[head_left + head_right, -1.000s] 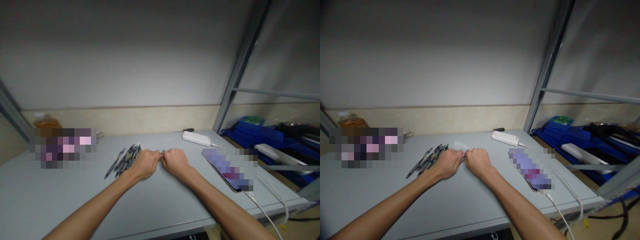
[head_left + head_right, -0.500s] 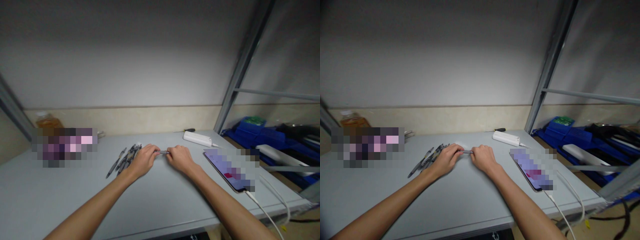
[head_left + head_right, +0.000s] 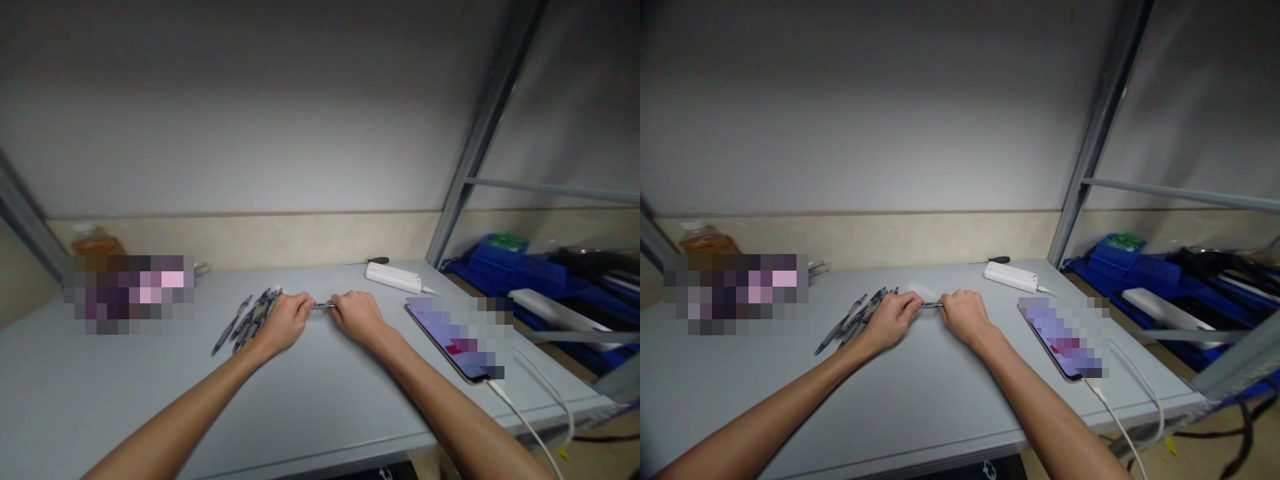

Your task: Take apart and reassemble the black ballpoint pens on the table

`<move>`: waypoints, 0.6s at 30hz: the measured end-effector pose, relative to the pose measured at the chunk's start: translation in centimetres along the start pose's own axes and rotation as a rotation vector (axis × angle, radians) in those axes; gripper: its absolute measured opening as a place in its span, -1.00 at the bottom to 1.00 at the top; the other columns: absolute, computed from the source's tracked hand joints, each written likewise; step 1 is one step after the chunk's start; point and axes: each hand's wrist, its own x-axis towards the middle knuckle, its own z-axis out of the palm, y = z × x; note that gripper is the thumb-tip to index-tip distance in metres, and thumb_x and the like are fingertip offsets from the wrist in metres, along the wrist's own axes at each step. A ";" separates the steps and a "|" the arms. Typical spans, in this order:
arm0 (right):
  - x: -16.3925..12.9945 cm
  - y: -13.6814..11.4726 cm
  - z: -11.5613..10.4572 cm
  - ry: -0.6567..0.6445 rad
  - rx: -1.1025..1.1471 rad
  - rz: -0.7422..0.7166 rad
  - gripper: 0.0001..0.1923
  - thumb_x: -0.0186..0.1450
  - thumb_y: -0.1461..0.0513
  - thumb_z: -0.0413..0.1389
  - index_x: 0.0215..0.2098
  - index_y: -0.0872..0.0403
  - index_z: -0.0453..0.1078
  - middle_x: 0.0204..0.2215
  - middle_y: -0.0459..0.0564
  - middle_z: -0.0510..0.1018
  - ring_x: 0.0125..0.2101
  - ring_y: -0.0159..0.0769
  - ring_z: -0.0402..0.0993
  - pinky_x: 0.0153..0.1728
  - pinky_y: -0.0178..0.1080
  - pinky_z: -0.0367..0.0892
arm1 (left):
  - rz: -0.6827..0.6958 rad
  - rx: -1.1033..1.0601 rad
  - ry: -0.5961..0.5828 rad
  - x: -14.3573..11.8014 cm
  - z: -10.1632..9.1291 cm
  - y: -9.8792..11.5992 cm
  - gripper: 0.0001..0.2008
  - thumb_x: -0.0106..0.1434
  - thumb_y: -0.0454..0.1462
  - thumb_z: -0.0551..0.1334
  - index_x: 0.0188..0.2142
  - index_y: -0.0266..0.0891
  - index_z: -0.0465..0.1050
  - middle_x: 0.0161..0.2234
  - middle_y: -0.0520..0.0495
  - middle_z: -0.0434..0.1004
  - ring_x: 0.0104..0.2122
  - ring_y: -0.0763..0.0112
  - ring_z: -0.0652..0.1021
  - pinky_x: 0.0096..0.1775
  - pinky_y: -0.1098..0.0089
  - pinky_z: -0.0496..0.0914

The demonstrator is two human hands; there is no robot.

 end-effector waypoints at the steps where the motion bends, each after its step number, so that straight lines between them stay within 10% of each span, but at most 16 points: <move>1: 0.0 0.0 0.1 -0.003 -0.002 -0.005 -0.69 0.32 0.19 -0.12 -0.22 0.10 0.44 -0.37 0.21 0.57 -0.32 -0.11 0.52 -0.38 -0.24 0.22 | -0.029 -0.012 -0.002 0.0 0.1 -0.1 -0.68 0.28 -0.23 -0.01 -0.50 -0.27 0.41 -0.66 0.07 0.33 -0.63 0.52 0.29 -0.51 0.48 0.13; 7: 0.3 0.6 0.4 0.004 0.015 0.023 -0.73 0.30 0.20 -0.09 -0.26 0.08 0.44 -0.36 0.16 0.57 -0.31 -0.15 0.49 -0.36 -0.27 0.17 | -0.064 -0.120 -0.048 0.0 0.2 0.0 -0.59 0.30 -0.14 -0.06 -0.52 -0.27 0.39 -0.67 0.07 0.31 -0.64 0.51 0.31 -0.52 0.48 0.16; 12: 0.2 1.2 0.4 0.045 0.119 0.005 -0.67 0.32 0.08 -0.11 -0.32 0.07 0.42 -0.42 0.07 0.55 -0.38 -0.23 0.45 -0.44 -0.31 0.08 | 0.093 0.007 -0.018 -0.2 -0.5 0.7 -0.79 0.26 -0.21 0.07 -0.17 -0.23 0.35 -0.38 -0.03 0.50 -0.36 0.40 0.48 -0.27 0.42 0.31; 18: 0.3 1.3 0.5 0.144 0.307 -0.162 -0.65 0.35 0.08 -0.13 -0.30 0.12 0.38 -0.38 0.02 0.48 -0.33 -0.32 0.35 -0.34 -0.32 0.10 | 0.081 0.081 0.018 0.1 -0.7 -0.5 -0.82 0.29 -0.27 0.03 -0.31 -0.23 0.38 -0.40 -0.04 0.52 -0.36 0.38 0.50 -0.26 0.40 0.32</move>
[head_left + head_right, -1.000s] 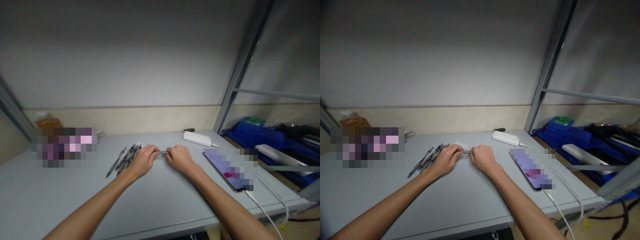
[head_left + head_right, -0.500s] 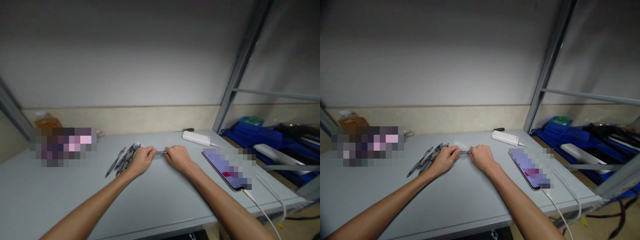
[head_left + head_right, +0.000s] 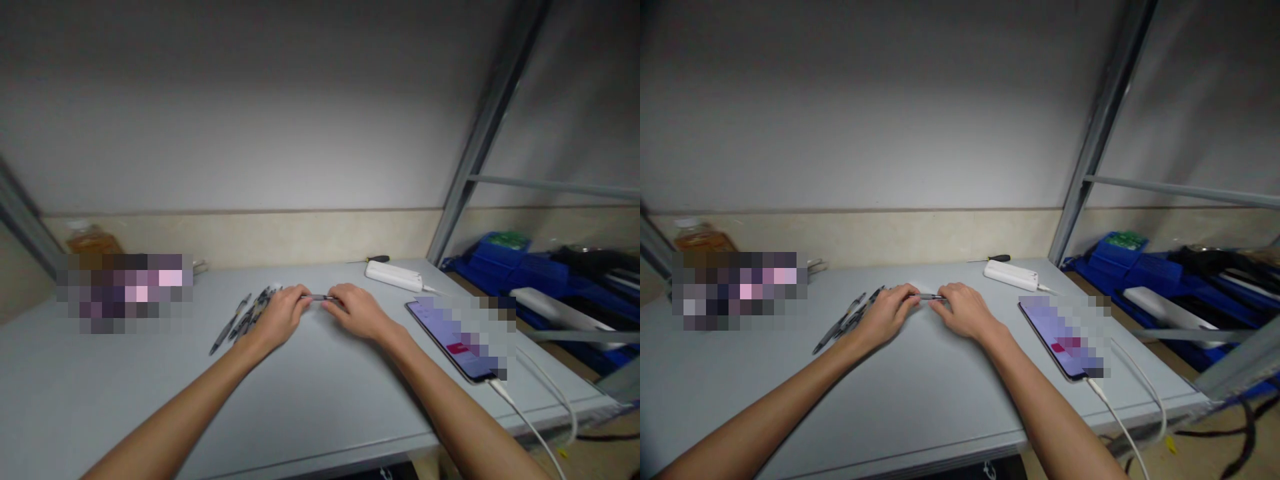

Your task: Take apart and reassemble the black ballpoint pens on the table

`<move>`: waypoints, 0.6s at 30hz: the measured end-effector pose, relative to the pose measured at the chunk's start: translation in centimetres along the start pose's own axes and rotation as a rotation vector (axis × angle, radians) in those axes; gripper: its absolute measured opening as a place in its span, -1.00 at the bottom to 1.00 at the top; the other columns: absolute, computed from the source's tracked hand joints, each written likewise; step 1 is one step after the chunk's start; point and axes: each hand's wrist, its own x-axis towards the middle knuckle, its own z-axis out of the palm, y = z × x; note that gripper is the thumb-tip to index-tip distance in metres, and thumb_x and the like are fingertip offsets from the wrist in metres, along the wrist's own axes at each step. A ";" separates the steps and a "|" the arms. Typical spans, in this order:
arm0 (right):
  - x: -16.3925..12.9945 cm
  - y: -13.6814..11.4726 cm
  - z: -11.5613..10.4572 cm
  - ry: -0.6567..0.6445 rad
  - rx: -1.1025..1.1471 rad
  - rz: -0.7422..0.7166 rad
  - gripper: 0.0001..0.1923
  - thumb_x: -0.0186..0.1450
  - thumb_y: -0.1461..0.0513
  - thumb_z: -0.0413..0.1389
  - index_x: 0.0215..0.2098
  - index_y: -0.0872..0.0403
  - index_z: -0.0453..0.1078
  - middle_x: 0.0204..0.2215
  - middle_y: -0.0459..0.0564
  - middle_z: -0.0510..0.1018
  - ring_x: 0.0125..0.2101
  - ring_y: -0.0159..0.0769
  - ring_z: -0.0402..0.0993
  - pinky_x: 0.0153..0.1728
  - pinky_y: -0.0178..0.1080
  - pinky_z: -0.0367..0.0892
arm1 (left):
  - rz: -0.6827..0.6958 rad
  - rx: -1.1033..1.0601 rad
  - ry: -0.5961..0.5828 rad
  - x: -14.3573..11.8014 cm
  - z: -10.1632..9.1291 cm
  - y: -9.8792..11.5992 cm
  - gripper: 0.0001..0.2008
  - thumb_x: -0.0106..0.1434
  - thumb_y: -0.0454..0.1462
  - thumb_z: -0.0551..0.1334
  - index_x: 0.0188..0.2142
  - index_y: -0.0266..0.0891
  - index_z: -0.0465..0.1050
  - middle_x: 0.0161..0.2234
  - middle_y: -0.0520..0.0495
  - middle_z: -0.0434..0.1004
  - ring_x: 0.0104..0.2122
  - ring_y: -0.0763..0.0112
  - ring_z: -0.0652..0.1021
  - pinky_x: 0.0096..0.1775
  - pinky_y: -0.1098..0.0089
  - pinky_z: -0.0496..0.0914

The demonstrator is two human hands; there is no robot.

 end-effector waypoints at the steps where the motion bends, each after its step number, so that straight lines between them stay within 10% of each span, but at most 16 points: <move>1: 0.1 0.0 0.1 0.012 0.025 -0.020 -0.66 0.37 0.13 -0.16 -0.29 0.13 0.38 -0.38 0.02 0.46 -0.31 -0.33 0.34 -0.30 -0.32 0.11 | -0.015 0.003 -0.001 0.1 -0.1 -0.2 -0.80 0.29 -0.27 0.02 -0.33 -0.24 0.39 -0.43 -0.04 0.52 -0.39 0.39 0.49 -0.27 0.40 0.32; 10: 0.0 1.1 -0.2 0.102 0.228 -0.063 -0.85 0.20 0.22 0.13 -0.28 0.11 0.40 -0.35 0.00 0.44 -0.31 -0.33 0.32 -0.27 -0.32 0.15 | -0.065 -0.054 0.006 0.4 -0.1 -0.3 -0.73 0.27 -0.23 0.04 -0.41 -0.27 0.47 -0.42 -0.07 0.55 -0.39 0.38 0.48 -0.29 0.43 0.28; 18: 0.1 1.6 -1.5 -0.013 0.351 0.093 -0.62 0.31 0.11 -0.08 -0.44 0.17 0.45 -0.62 -0.08 0.41 -0.57 -0.43 0.23 -0.48 -0.37 0.06 | -0.212 -0.144 0.074 0.5 -0.1 -1.4 -0.69 0.25 -0.16 0.02 -0.43 -0.28 0.45 -0.54 0.01 0.46 -0.51 0.43 0.41 -0.44 0.47 0.21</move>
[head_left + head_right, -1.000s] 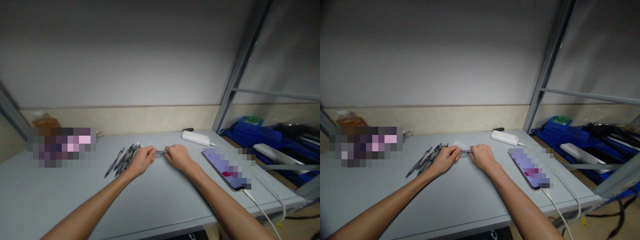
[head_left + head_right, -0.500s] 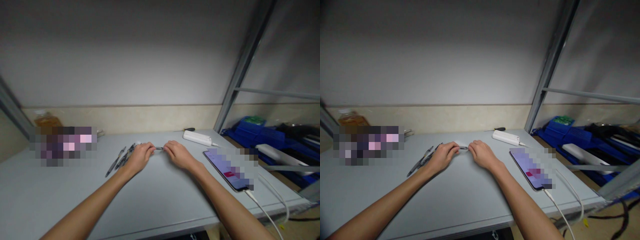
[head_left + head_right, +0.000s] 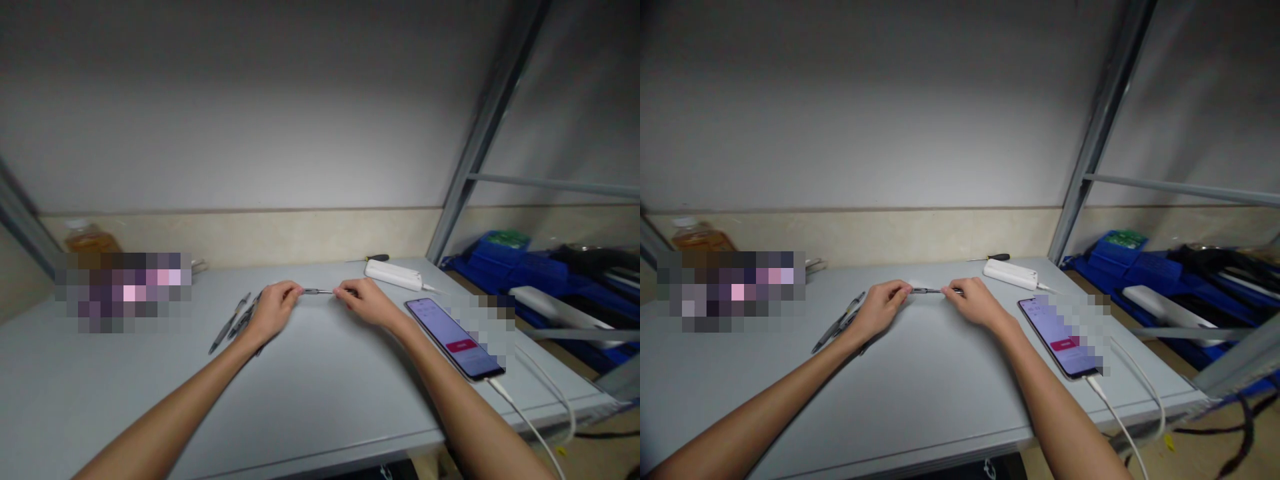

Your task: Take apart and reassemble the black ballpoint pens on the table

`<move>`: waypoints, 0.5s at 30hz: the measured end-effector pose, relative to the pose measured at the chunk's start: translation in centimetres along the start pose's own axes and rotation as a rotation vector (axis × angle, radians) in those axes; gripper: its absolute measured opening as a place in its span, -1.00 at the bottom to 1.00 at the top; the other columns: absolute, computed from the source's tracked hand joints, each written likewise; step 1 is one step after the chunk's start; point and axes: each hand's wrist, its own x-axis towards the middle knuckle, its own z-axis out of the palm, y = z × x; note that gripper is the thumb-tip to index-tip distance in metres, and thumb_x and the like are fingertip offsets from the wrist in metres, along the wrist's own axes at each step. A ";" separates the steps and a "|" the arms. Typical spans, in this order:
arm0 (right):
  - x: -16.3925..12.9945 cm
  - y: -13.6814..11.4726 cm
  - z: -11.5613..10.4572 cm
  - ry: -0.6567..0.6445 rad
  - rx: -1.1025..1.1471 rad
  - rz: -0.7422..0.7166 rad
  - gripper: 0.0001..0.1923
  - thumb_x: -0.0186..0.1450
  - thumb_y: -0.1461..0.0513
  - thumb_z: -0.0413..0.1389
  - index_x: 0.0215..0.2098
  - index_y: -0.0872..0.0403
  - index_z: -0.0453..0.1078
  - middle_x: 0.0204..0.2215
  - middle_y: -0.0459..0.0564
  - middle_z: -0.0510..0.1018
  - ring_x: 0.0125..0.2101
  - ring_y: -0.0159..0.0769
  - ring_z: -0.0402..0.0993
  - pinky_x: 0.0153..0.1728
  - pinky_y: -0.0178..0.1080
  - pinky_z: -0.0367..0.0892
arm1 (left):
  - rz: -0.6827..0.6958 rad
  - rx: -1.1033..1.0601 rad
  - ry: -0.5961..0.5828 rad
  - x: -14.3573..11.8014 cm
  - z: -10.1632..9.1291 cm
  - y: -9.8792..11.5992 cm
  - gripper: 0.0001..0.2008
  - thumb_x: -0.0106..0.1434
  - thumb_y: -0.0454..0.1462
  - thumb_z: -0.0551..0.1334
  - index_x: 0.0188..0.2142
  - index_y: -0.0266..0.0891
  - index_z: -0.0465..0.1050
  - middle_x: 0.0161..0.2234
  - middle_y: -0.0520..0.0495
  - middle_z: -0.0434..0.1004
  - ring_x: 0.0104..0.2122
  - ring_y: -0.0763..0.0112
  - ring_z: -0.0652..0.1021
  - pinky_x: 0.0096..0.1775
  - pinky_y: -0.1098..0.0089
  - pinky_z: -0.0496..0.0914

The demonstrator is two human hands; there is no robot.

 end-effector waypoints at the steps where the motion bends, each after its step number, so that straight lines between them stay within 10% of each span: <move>1: 0.0 0.0 -0.1 0.014 0.023 -0.004 -0.67 0.29 0.14 -0.04 -0.43 0.17 0.44 -0.60 -0.09 0.43 -0.56 -0.43 0.23 -0.48 -0.37 0.07 | -0.002 -0.001 -0.005 0.0 0.0 -0.1 -0.68 0.25 -0.15 0.02 -0.43 -0.28 0.45 -0.56 0.02 0.44 -0.52 0.43 0.40 -0.45 0.47 0.20; 15: 0.3 0.7 -0.5 0.064 0.385 0.085 -0.79 0.12 0.14 0.14 -0.39 0.15 0.41 -0.54 -0.08 0.43 -0.56 -0.43 0.27 -0.52 -0.37 0.15 | -0.067 -0.033 0.002 0.1 -0.3 0.1 -0.64 0.23 -0.11 -0.02 -0.52 -0.25 0.38 -0.64 0.08 0.32 -0.60 0.46 0.31 -0.50 0.47 0.10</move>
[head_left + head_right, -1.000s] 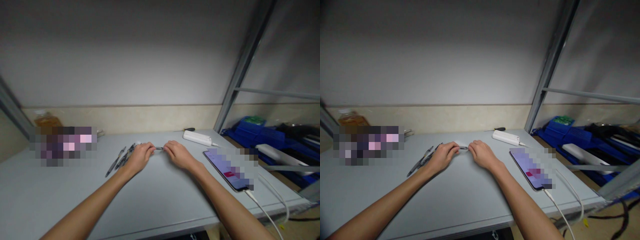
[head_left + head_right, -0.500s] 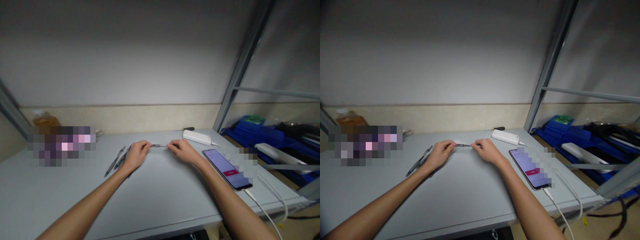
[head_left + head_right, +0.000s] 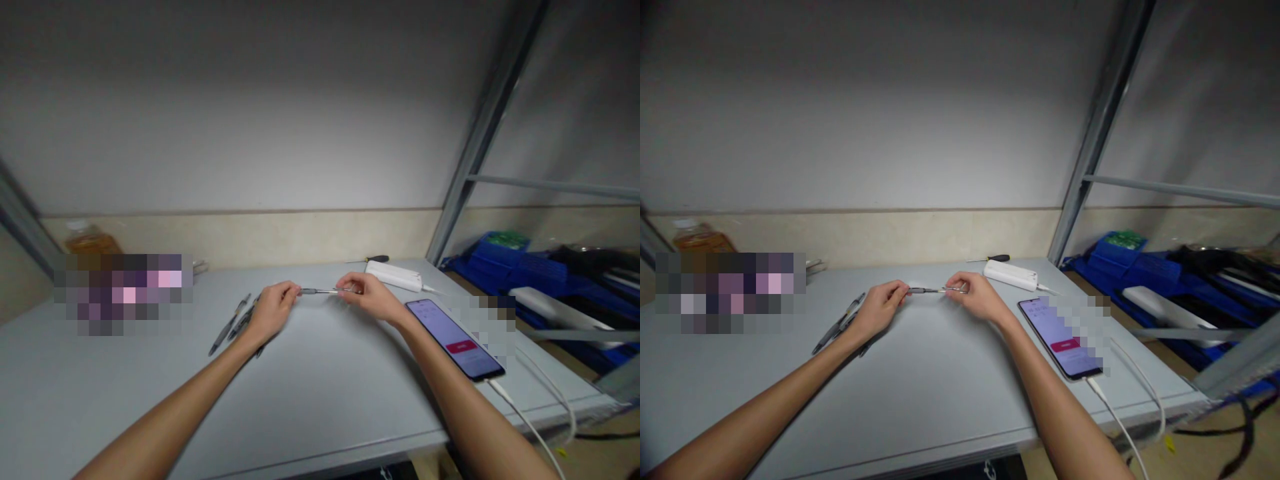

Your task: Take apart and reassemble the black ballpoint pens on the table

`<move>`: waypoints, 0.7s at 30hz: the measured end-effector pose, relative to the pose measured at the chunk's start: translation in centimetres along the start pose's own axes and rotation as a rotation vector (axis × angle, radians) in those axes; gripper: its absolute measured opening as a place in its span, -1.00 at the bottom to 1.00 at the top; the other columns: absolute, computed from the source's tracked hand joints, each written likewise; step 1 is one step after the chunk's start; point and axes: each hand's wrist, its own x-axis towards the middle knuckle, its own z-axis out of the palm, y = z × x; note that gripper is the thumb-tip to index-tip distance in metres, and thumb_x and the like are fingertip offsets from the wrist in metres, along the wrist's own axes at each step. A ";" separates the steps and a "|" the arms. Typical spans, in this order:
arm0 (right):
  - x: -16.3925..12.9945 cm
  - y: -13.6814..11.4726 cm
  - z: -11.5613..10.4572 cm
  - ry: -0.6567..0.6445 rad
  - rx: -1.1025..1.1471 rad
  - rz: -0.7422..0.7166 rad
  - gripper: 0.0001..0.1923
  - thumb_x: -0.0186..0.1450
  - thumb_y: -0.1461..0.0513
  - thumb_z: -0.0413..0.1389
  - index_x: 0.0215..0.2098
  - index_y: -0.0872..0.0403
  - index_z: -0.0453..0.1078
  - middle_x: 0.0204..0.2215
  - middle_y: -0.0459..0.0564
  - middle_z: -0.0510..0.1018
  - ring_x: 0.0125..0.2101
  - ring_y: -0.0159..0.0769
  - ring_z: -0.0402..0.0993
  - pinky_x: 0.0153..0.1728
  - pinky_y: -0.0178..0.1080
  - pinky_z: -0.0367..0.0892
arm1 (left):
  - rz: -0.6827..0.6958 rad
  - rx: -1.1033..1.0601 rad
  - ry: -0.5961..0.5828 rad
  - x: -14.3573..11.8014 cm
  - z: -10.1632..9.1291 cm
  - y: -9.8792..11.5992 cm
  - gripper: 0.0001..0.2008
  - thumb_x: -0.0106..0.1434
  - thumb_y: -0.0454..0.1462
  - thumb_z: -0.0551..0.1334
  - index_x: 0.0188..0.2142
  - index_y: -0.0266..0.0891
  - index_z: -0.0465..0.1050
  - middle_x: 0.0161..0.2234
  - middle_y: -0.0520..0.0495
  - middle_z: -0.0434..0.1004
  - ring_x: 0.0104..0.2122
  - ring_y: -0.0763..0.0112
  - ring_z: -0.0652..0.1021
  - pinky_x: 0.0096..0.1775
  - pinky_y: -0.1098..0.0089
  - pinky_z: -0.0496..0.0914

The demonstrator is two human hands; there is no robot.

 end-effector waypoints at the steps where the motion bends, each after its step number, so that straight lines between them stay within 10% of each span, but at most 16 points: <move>1: 0.0 0.0 0.0 0.032 0.041 -0.008 -0.74 0.06 0.16 0.19 -0.31 0.14 0.41 -0.47 -0.08 0.44 -0.53 -0.44 0.28 -0.51 -0.38 0.16 | -0.002 0.000 0.001 0.0 0.0 0.0 -0.63 0.23 -0.10 -0.02 -0.53 -0.25 0.38 -0.64 0.08 0.31 -0.60 0.46 0.31 -0.51 0.47 0.09; 14: 0.3 -0.2 -0.1 0.068 0.277 0.071 -0.72 0.07 0.11 0.18 -0.38 0.18 0.46 -0.62 -0.08 0.45 -0.58 -0.42 0.30 -0.50 -0.32 0.21 | -0.169 -0.158 0.008 0.0 0.1 0.0 -0.45 0.24 0.05 -0.10 -0.66 -0.23 0.32 -0.72 0.08 0.24 -0.66 0.47 0.30 -0.53 0.46 0.14; 21: 0.3 -0.3 -0.2 0.150 0.354 0.072 -0.67 0.04 0.07 0.21 -0.38 0.19 0.47 -0.63 -0.09 0.44 -0.60 -0.44 0.26 -0.52 -0.33 0.18 | 0.073 -0.427 0.085 -0.1 0.1 0.0 -0.69 0.11 -0.13 0.21 -0.19 -0.23 0.31 -0.39 0.03 0.41 -0.40 0.48 0.43 -0.32 0.48 0.32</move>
